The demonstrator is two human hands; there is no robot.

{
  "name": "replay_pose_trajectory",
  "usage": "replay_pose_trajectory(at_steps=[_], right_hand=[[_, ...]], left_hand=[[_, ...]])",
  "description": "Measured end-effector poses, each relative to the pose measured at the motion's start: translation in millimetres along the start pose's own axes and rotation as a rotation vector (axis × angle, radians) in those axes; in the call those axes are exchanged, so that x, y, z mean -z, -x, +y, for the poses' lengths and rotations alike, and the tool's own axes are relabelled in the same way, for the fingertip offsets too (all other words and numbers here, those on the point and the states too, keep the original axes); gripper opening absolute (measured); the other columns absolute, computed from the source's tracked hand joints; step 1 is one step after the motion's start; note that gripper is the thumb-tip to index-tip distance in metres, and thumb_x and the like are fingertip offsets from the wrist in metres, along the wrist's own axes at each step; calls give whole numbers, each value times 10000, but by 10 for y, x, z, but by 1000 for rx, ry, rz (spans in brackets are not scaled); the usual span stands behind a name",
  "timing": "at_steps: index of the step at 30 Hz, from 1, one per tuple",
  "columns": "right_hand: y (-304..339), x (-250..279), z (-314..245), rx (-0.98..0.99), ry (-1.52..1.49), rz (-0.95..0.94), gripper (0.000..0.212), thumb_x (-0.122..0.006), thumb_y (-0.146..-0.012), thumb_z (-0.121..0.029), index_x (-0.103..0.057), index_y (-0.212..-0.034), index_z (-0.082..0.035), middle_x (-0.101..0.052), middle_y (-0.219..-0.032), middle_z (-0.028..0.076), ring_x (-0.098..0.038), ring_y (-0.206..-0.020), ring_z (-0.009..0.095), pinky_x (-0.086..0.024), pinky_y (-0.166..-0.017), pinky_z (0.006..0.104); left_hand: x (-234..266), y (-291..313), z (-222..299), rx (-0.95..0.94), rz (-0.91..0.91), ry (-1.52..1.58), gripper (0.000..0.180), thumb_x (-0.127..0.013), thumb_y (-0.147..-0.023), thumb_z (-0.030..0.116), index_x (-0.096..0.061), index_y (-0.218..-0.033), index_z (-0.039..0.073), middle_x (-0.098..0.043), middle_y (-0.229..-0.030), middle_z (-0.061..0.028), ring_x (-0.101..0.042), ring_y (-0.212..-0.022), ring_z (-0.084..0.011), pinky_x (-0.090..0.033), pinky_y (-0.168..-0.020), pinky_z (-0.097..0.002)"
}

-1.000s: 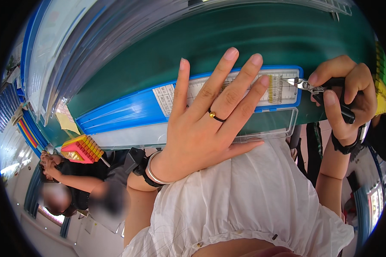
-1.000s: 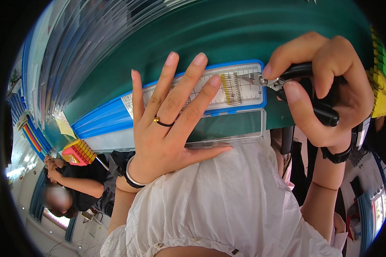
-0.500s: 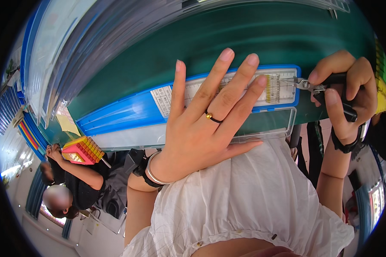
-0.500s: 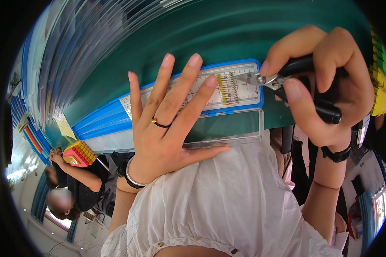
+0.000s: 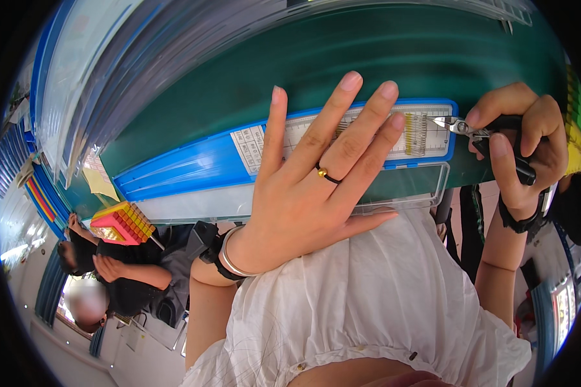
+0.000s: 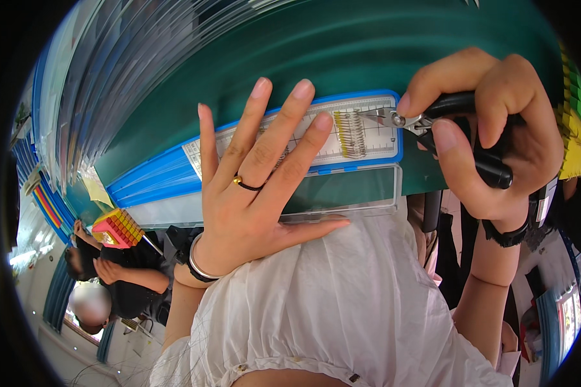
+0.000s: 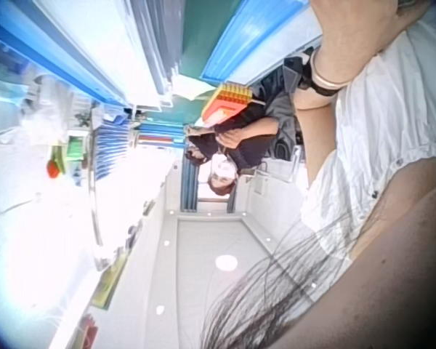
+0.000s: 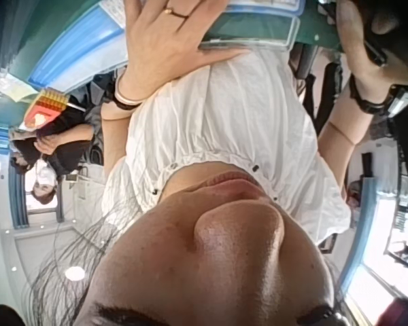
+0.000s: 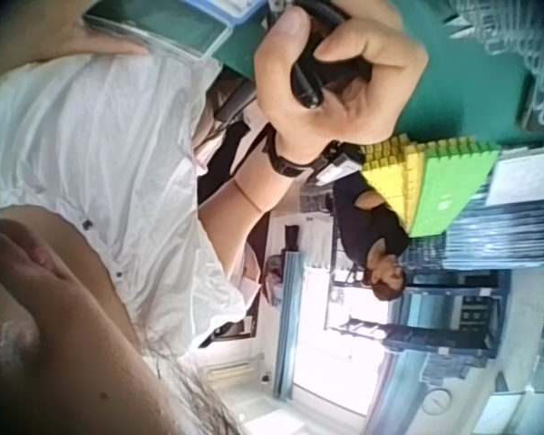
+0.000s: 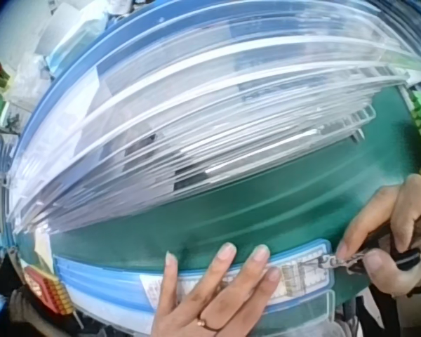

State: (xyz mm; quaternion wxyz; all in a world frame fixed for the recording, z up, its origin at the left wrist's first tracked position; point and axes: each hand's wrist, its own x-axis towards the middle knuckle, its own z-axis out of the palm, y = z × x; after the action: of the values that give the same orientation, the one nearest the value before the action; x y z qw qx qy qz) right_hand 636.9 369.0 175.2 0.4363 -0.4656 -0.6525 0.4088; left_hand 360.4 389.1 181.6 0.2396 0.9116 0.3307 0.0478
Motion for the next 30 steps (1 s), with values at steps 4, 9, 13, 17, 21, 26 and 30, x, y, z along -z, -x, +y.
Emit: replay_pose_trajectory(at_steps=[4, 9, 13, 17, 21, 26, 30], right_hand=[[-14, 2, 0, 5, -2, -11, 270, -616, -926, -10, -357, -903, -85, -654, -1013, 274, -605, -760, 163, -559, -616, 255], [15, -9, 19, -19, -34, 27, 267, -614, -929, -14, -357, -909, -83, -639, -1026, 271, -608, -753, 162, -562, -628, 257], [10, -7, 9, -7, 25, -2, 266, -613, -937, -17, -357, -911, -82, -637, -1023, 271, -614, -763, 158, -554, -608, 253], [-7, -45, -21, -40, 0, 18, 261, -609, -943, -15, -358, -912, -78, -646, -1016, 268, -617, -761, 157, -545, -592, 247], [6, -47, -29, -38, -6, 39, 255, -603, -943, -3, -360, -909, -72, -657, -1005, 265, -614, -743, 155, -539, -590, 241], [-52, -53, 77, 4, -34, -2, 253, -601, -942, 3, -363, -907, -73, -654, -1011, 265, -601, -734, 149, -543, -624, 246], [24, -33, -72, -25, -33, 79, 280, -640, -927, -27, -367, -915, -87, -642, -1026, 253, -585, -816, 147, -541, -656, 248]], left_hand=[[4, 6, 7, 8, 4, 12, 923, -810, -669, 639, -607, -1438, 170, -498, -1574, -70, -405, -1489, -335, -140, -1214, -672], [11, 1, 6, 5, -1, -2, 924, -802, -672, 642, -608, -1437, 162, -505, -1567, -63, -425, -1474, -327, -150, -1216, -664], [7, 8, 10, 7, -7, -13, 924, -792, -673, 650, -613, -1434, 158, -516, -1557, -56, -437, -1465, -319, -158, -1222, -648], [37, 16, 14, 16, -17, -18, 920, -796, -668, 647, -618, -1431, 166, -521, -1554, -51, -438, -1465, -320, -166, -1223, -644], [14, -11, 16, 3, -5, 0, 922, -803, -663, 639, -617, -1433, 168, -518, -1557, -55, -441, -1464, -324, -177, -1219, -646], [18, 1, 18, 44, 8, -6, 958, -821, -651, 626, -594, -1455, 158, -515, -1559, -66, -443, -1463, -337, -193, -1212, -644], [41, -35, 59, -10, 85, 60, 966, -840, -654, 596, -576, -1468, 148, -500, -1570, -73, -434, -1467, -344, -200, -1211, -637]])
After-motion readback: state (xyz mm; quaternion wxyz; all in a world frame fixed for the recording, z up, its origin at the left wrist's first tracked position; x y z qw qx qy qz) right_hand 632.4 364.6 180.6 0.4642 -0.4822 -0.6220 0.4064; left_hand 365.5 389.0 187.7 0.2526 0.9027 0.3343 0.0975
